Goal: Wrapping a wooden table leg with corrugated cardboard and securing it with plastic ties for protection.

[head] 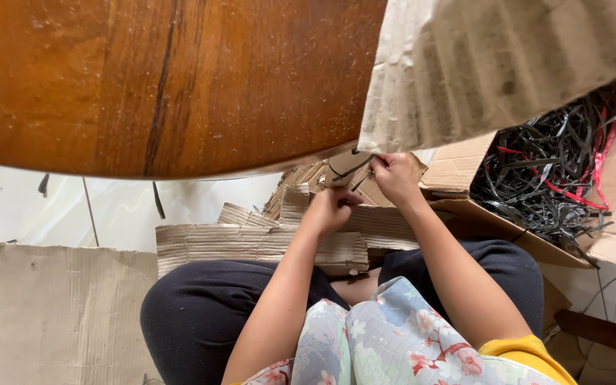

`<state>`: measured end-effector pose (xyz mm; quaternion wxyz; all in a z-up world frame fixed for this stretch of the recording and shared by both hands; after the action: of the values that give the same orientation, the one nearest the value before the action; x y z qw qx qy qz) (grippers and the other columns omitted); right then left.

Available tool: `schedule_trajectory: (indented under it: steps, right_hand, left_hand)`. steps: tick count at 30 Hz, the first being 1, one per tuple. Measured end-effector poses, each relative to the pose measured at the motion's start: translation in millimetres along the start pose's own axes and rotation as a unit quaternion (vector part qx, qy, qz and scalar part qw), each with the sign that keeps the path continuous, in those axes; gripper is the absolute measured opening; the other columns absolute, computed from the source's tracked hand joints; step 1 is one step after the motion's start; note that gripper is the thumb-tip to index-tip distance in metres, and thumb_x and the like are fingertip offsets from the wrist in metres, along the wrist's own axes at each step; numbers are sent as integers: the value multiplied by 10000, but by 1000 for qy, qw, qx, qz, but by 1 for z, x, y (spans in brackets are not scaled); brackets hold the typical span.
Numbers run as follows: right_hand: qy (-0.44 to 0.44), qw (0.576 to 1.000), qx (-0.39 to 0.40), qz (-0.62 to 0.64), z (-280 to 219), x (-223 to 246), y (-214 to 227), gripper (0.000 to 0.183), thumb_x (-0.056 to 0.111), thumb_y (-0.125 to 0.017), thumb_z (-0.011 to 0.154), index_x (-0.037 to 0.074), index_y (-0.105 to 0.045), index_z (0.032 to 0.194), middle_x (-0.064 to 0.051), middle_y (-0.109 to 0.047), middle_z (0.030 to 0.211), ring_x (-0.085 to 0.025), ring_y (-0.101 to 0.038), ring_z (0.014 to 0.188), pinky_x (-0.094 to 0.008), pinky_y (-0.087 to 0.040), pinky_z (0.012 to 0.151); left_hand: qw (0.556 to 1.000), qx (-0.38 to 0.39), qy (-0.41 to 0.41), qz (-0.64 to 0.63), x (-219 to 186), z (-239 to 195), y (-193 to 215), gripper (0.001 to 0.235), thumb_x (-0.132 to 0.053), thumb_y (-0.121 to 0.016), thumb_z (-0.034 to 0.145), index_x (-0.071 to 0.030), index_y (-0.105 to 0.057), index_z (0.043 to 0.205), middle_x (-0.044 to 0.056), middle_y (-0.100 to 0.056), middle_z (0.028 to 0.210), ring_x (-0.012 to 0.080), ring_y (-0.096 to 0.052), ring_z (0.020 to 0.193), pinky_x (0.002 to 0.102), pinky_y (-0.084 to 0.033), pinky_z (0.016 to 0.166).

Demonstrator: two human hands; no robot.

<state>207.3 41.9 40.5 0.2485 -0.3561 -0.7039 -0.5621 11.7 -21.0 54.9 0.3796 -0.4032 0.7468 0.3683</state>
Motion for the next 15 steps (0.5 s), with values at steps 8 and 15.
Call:
schedule_trajectory:
  steps: [8, 15]
  right_hand:
    - [368, 830, -218, -358, 24, 10, -32, 144, 120, -682, 837, 75, -710, 704, -140, -534, 536, -371, -630, 551, -475, -476, 486]
    - [458, 712, -221, -484, 46, -89, -80, 115, 96, -648, 849, 146, -746, 815, -35, -541, 557, -239, -630, 505, -338, -500, 439]
  left_hand:
    - [967, -181, 162, 79, 58, 42, 50, 265, -209, -563, 777, -285, -785, 900, 60, -761, 922, 352, -721, 1012, 502, -566, 922]
    - [955, -288, 33, -57, 99, 75, 27, 217, -218, -668, 788, -29, -773, 807, 194, -716, 713, 409, -736, 814, 528, -533, 754]
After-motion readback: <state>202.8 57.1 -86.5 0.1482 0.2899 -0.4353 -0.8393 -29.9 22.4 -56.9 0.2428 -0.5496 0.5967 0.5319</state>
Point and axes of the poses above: each hand's wrist, its own z-axis towards the middle knuckle, its own y-axis out of the back of the hand, x = y × z, the point moved 1 cm from there along z, towards the middle knuckle
